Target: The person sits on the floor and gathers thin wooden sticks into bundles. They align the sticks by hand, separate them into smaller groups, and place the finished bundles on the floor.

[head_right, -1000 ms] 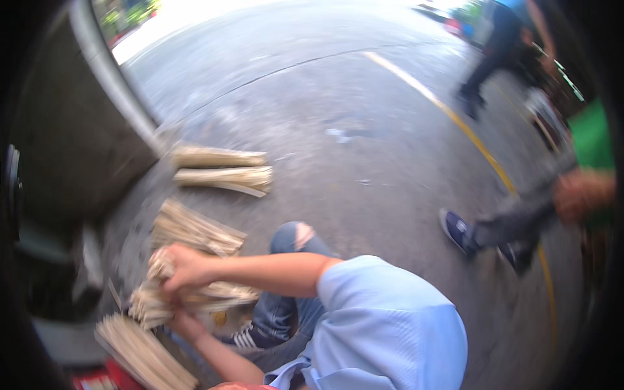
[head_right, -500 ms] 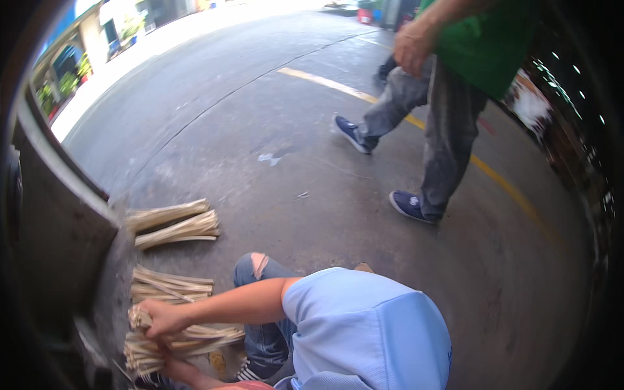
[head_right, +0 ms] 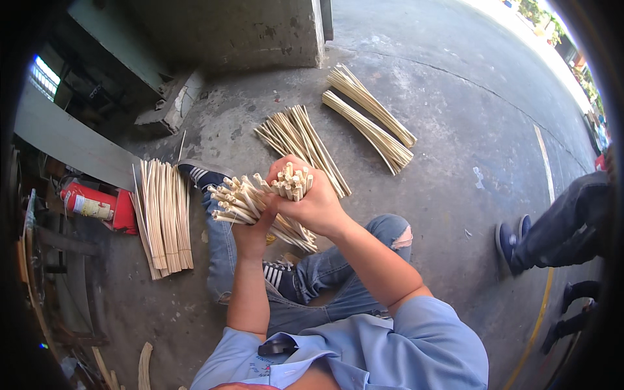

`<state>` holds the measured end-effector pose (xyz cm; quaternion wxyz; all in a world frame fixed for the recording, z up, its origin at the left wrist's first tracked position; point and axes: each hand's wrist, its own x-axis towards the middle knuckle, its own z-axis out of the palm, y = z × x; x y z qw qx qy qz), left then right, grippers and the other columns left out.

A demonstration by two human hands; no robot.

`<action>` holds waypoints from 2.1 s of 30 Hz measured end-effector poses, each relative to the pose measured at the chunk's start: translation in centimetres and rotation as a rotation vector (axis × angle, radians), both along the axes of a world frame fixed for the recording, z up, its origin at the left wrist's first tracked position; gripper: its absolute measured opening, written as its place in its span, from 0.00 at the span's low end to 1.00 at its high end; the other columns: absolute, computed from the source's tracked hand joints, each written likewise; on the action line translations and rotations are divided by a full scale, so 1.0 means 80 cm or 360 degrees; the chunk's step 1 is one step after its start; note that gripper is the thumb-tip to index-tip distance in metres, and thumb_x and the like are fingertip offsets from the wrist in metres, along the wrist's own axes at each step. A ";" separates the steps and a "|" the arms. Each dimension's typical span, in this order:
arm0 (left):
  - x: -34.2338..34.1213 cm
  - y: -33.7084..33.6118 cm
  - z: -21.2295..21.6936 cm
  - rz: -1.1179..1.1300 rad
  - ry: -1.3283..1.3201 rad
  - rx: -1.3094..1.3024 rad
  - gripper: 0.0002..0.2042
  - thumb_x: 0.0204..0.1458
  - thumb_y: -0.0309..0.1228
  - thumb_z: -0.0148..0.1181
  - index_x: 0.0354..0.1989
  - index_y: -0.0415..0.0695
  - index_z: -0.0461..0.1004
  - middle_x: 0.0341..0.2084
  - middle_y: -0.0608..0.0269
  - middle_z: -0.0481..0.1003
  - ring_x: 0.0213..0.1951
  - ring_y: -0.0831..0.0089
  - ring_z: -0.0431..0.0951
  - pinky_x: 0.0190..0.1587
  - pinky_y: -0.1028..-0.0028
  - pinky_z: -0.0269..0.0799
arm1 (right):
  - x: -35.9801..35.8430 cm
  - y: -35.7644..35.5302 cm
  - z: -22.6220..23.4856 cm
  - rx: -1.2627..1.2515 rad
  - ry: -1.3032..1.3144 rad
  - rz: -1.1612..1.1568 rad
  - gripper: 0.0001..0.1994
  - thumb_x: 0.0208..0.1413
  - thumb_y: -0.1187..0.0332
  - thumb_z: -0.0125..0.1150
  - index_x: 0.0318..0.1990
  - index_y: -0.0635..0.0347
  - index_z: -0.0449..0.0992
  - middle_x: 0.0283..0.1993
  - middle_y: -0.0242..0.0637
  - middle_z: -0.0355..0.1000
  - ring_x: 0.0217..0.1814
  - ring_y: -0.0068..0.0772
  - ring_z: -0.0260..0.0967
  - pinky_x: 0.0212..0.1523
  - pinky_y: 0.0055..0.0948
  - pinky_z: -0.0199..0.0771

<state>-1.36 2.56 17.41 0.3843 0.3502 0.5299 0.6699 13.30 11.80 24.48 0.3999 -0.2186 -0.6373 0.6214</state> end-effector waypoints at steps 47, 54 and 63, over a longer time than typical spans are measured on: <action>0.006 0.017 0.016 -0.0013 -0.0116 0.0186 0.15 0.56 0.26 0.70 0.50 0.40 0.74 0.38 0.67 0.78 0.40 0.80 0.77 0.48 0.77 0.74 | 0.003 0.022 -0.021 -0.0227 0.0217 -0.0029 0.14 0.49 0.74 0.74 0.43 0.61 0.77 0.35 0.26 0.76 0.37 0.15 0.72 0.40 0.23 0.74; 0.011 0.013 0.015 0.0108 0.0019 0.0218 0.14 0.58 0.28 0.69 0.49 0.40 0.75 0.45 0.64 0.76 0.45 0.78 0.76 0.50 0.75 0.72 | -0.003 0.023 -0.001 -0.0169 0.0150 0.0089 0.17 0.50 0.75 0.73 0.48 0.60 0.76 0.38 0.27 0.76 0.41 0.15 0.72 0.43 0.22 0.74; 0.005 0.019 0.011 0.0068 0.0170 0.0336 0.18 0.58 0.29 0.69 0.54 0.38 0.71 0.47 0.63 0.75 0.48 0.76 0.74 0.54 0.72 0.69 | -0.005 0.021 0.000 -0.0103 0.0147 0.0066 0.18 0.49 0.73 0.75 0.47 0.60 0.76 0.44 0.29 0.75 0.44 0.18 0.72 0.47 0.25 0.74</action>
